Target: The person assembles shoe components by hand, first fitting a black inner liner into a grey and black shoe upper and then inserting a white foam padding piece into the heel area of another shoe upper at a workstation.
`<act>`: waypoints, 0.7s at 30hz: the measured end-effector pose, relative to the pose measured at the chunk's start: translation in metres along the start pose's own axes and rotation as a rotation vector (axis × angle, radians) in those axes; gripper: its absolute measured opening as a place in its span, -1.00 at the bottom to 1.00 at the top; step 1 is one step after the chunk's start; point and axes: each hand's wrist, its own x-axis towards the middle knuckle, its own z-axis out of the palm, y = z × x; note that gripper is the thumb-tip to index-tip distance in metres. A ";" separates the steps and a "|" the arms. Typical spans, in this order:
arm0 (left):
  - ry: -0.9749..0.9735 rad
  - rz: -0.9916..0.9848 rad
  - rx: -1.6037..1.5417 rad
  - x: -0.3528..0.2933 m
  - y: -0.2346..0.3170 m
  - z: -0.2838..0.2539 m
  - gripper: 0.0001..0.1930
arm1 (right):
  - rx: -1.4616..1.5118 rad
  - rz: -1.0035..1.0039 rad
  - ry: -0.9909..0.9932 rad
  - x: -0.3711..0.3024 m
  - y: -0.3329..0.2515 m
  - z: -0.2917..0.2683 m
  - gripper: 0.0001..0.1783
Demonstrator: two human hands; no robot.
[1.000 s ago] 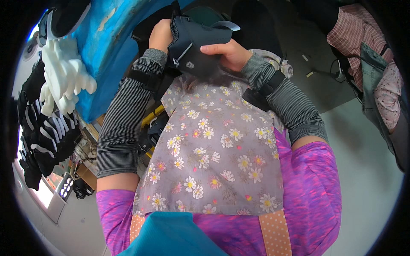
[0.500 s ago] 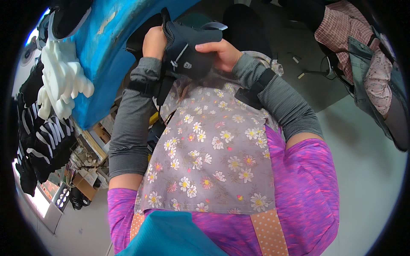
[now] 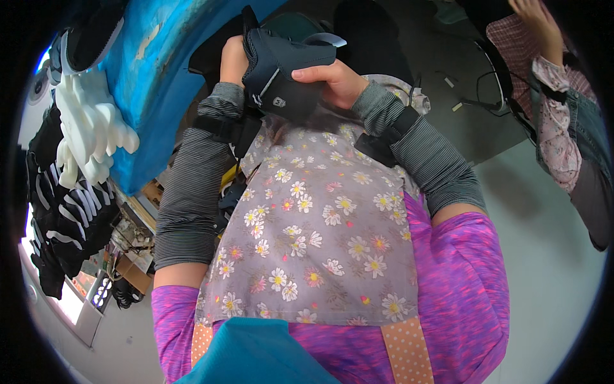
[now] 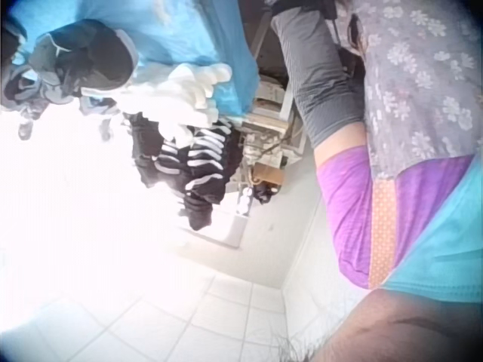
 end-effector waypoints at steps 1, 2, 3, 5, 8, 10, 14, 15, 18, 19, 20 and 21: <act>0.007 0.000 0.002 -0.001 -0.003 0.001 -0.70 | -0.012 0.013 0.002 0.000 -0.001 0.001 -0.64; 0.045 0.000 -0.023 -0.002 -0.006 0.002 -0.67 | -0.017 0.013 -0.006 0.002 0.000 0.000 -0.64; 0.077 0.004 -0.049 -0.003 -0.002 0.001 -0.64 | 0.019 0.043 -0.001 0.002 0.001 -0.002 -0.64; 0.120 -0.031 0.017 -0.005 0.008 -0.001 -0.59 | 0.049 0.071 -0.003 0.003 0.000 -0.003 -0.63; 0.151 -0.147 0.128 -0.010 0.018 -0.013 -0.50 | 0.036 0.053 0.020 0.005 -0.003 0.002 -0.63; 0.129 -0.219 0.172 -0.011 0.032 -0.021 -0.46 | 0.000 -0.054 0.016 0.003 -0.002 0.006 -0.64; 0.137 -0.176 0.151 -0.018 0.027 -0.024 -0.45 | 0.003 -0.057 0.010 0.001 -0.002 0.011 -0.65; 0.165 -0.088 0.197 -0.016 0.024 -0.021 -0.46 | 0.011 -0.026 0.041 0.005 -0.002 0.009 -0.64; 0.154 -0.103 0.201 -0.016 0.015 -0.009 -0.54 | -0.040 0.016 0.023 0.004 0.000 -0.001 -0.44; 0.143 -0.014 0.162 -0.015 0.015 -0.006 -0.59 | -0.031 0.016 0.043 0.002 -0.001 -0.004 -0.44; 0.128 0.076 0.118 -0.013 0.015 -0.002 -0.64 | 0.003 0.032 0.044 0.000 0.000 -0.007 -0.44; 0.090 0.083 0.093 -0.007 0.002 0.003 -0.70 | 0.023 0.050 0.032 0.001 -0.002 -0.005 -0.44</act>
